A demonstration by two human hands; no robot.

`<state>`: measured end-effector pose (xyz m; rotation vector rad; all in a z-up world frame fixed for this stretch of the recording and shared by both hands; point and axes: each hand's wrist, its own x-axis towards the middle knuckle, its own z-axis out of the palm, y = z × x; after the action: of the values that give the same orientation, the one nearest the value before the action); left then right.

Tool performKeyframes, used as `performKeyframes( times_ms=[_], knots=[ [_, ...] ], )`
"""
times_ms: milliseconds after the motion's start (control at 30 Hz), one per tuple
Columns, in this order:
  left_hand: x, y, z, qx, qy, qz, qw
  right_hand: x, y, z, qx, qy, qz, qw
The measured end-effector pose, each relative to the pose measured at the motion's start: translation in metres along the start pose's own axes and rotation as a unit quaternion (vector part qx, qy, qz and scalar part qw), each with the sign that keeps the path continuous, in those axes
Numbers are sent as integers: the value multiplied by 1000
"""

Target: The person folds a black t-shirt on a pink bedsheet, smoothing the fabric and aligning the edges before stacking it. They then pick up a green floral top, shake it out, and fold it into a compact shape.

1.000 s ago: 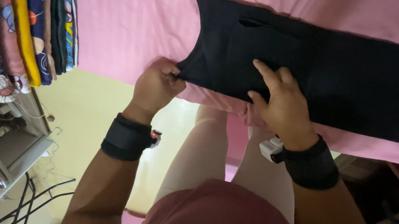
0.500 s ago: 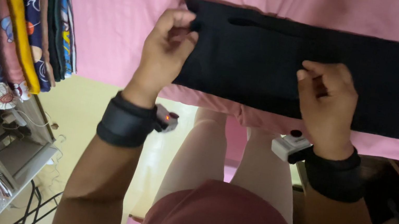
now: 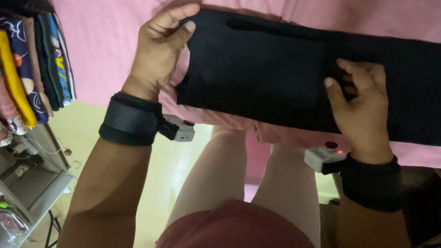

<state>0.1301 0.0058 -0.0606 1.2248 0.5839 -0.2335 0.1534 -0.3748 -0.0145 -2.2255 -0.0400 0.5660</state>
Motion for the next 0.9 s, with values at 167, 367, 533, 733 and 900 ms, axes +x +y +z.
performKeyframes(
  times_ms=[167, 367, 533, 733, 900],
  knots=[
    [2, -5, 1, 33, 4, 42, 999, 4, 0, 1, -10, -2, -3, 1000],
    [4, -3, -10, 65, -23, 54, 996, 8, -2, 3, -27, -4, 12, 1000],
    [1, -3, -2, 74, 19, 48, 996, 10, 0, 2, -39, -7, 14, 999],
    [-34, 34, 28, 128, 70, 96, 985, -1, 1, -8, -13, -4, -50, 999],
    [-74, 15, 55, 365, 62, 197, 908, -9, -4, -6, 92, 15, -26, 995]
  ],
)
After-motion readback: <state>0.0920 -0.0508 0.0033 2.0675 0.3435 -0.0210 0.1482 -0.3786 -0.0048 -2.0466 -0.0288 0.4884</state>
